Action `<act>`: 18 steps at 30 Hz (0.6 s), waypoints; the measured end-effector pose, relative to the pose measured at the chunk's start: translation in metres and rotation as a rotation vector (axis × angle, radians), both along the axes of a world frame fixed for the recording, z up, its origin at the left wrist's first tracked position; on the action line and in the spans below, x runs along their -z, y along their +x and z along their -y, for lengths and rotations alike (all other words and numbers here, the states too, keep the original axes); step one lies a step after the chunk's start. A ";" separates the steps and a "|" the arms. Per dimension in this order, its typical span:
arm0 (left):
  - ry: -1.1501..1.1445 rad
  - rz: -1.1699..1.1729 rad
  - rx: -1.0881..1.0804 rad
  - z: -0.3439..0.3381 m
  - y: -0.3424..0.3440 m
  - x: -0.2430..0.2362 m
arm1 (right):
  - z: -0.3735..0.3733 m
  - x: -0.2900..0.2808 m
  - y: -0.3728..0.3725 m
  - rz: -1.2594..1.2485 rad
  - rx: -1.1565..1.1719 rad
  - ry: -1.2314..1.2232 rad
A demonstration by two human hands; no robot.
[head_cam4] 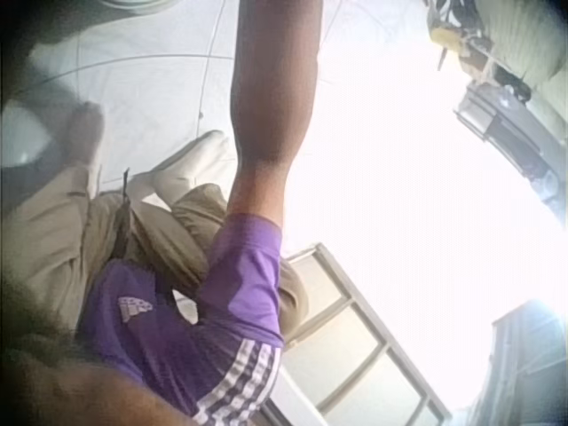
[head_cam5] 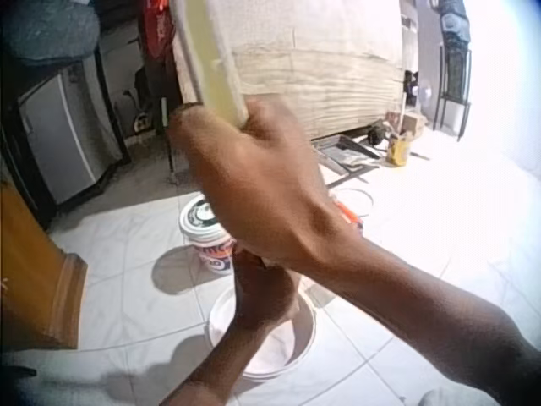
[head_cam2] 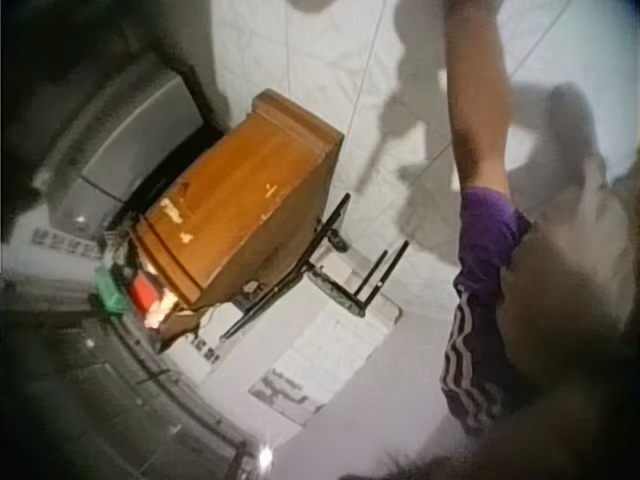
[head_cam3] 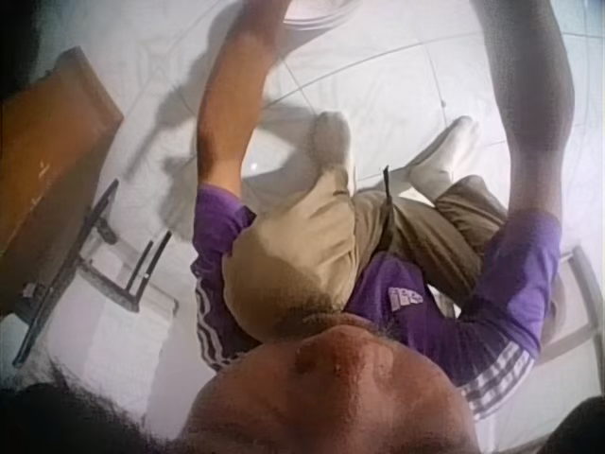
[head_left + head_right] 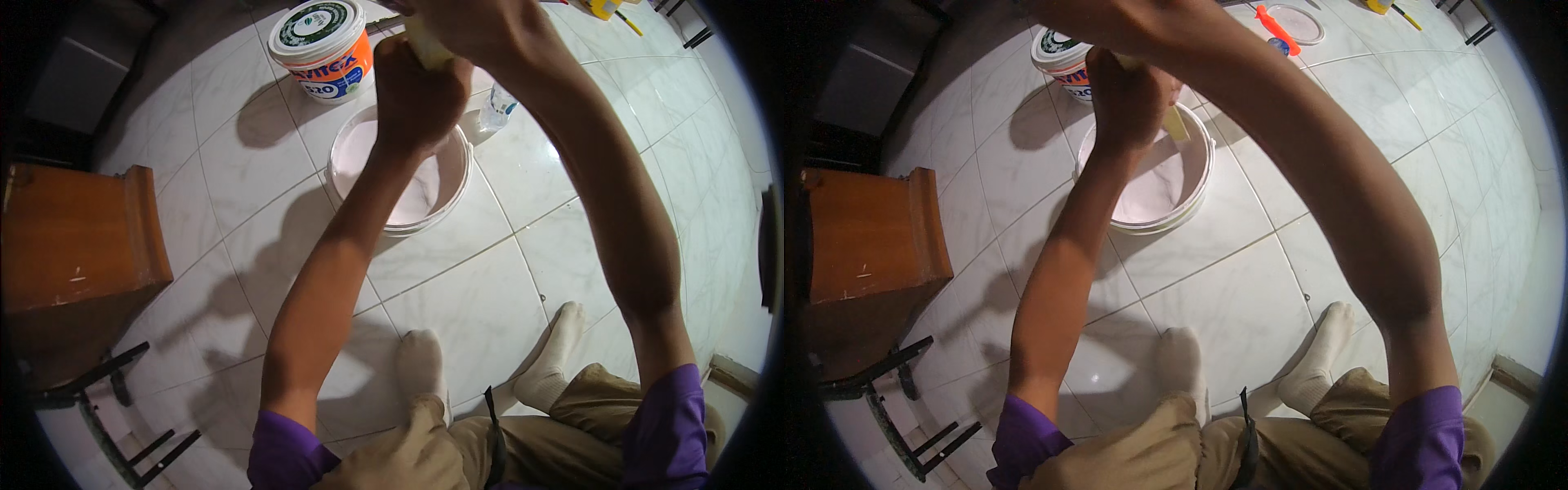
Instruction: The person sits on the floor and uses a wooden stick to stir a white liquid inside a bucket. The person continues to mix the contents thoroughly until the end of the clip.
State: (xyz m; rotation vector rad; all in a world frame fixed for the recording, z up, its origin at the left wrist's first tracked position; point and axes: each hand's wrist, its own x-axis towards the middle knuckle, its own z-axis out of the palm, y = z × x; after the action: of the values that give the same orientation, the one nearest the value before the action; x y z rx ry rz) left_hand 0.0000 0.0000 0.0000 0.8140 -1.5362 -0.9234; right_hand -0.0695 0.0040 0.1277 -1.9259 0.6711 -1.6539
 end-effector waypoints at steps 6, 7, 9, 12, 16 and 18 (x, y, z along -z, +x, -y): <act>-0.120 0.025 -0.027 0.017 0.014 -0.007 | 0.001 -0.006 0.015 0.138 0.070 0.111; -0.096 0.029 -0.024 0.019 0.021 -0.006 | 0.001 -0.007 0.017 0.150 0.080 0.140; -0.046 0.046 -0.017 0.021 0.036 -0.006 | 0.004 -0.005 0.024 0.213 0.058 0.181; -0.027 0.172 -0.119 0.015 0.062 -0.008 | 0.010 0.007 0.042 0.356 -0.056 0.189; 0.054 0.152 -0.071 -0.002 0.027 -0.017 | -0.016 -0.003 0.010 0.244 0.073 0.122; 0.127 0.178 -0.095 -0.019 0.054 -0.020 | -0.024 -0.003 0.017 0.300 -0.054 0.235</act>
State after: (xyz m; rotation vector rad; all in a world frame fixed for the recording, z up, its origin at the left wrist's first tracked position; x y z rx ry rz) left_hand 0.0543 0.0194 0.0197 1.0755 -1.5878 -0.9045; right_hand -0.0523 0.0280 0.1307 -1.4827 0.6532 -1.6999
